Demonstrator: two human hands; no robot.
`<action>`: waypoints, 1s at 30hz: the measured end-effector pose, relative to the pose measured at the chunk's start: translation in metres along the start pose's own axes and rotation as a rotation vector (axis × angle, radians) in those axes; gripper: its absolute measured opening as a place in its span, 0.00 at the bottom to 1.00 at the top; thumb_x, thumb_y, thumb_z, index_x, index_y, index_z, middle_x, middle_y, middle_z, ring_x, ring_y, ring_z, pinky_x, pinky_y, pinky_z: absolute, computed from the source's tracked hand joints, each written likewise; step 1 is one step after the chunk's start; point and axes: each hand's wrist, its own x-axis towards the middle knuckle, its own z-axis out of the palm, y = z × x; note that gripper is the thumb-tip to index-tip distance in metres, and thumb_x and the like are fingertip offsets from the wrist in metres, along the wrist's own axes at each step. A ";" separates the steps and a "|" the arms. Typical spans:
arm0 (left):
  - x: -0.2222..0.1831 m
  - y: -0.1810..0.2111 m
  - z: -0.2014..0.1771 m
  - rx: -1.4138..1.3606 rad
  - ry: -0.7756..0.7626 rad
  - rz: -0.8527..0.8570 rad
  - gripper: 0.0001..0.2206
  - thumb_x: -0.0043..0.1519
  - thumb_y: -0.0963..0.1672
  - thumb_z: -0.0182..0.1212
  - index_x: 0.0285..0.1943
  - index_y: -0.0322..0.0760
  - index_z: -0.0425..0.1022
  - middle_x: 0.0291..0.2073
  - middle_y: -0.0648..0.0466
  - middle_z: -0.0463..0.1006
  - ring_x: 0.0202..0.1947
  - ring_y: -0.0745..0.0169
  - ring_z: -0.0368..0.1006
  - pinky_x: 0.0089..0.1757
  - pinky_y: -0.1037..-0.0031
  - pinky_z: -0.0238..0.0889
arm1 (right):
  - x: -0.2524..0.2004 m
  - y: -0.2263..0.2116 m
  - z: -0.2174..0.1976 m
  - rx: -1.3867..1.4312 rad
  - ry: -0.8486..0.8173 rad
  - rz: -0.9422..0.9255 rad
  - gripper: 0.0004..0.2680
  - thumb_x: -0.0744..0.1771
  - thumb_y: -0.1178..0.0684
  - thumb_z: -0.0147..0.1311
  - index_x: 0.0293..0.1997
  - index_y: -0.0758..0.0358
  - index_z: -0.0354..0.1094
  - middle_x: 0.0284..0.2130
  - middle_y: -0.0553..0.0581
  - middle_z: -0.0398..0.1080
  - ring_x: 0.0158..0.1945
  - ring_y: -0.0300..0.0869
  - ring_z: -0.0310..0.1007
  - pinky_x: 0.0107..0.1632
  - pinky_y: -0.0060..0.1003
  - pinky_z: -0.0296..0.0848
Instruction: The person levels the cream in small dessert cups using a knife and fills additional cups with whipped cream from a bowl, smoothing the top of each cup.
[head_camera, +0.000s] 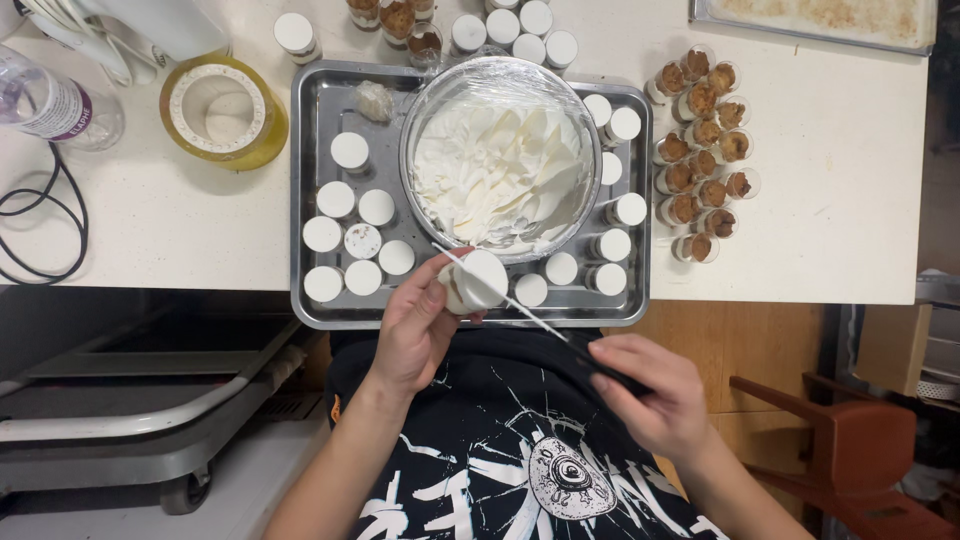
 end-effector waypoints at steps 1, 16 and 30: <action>0.000 0.000 -0.001 -0.009 -0.008 -0.002 0.29 0.69 0.51 0.59 0.71 0.24 0.63 0.54 0.45 0.76 0.51 0.56 0.74 0.49 0.65 0.68 | -0.004 0.000 0.001 0.031 -0.011 0.023 0.12 0.63 0.64 0.62 0.50 0.72 0.73 0.41 0.64 0.78 0.39 0.42 0.79 0.40 0.29 0.75; 0.002 0.012 0.004 0.058 0.091 -0.010 0.24 0.66 0.44 0.61 0.68 0.33 0.57 0.59 0.40 0.74 0.60 0.50 0.72 0.60 0.60 0.65 | -0.021 0.050 0.009 0.737 0.189 0.705 0.14 0.67 0.61 0.50 0.59 0.69 0.68 0.33 0.64 0.77 0.16 0.36 0.65 0.16 0.27 0.58; -0.007 0.012 -0.011 0.274 0.202 0.075 0.29 0.53 0.33 0.70 0.66 0.25 0.66 0.55 0.48 0.75 0.57 0.58 0.73 0.57 0.67 0.69 | 0.031 0.097 0.031 -0.654 0.146 0.099 0.14 0.64 0.60 0.62 0.56 0.56 0.75 0.44 0.58 0.73 0.34 0.46 0.76 0.36 0.39 0.73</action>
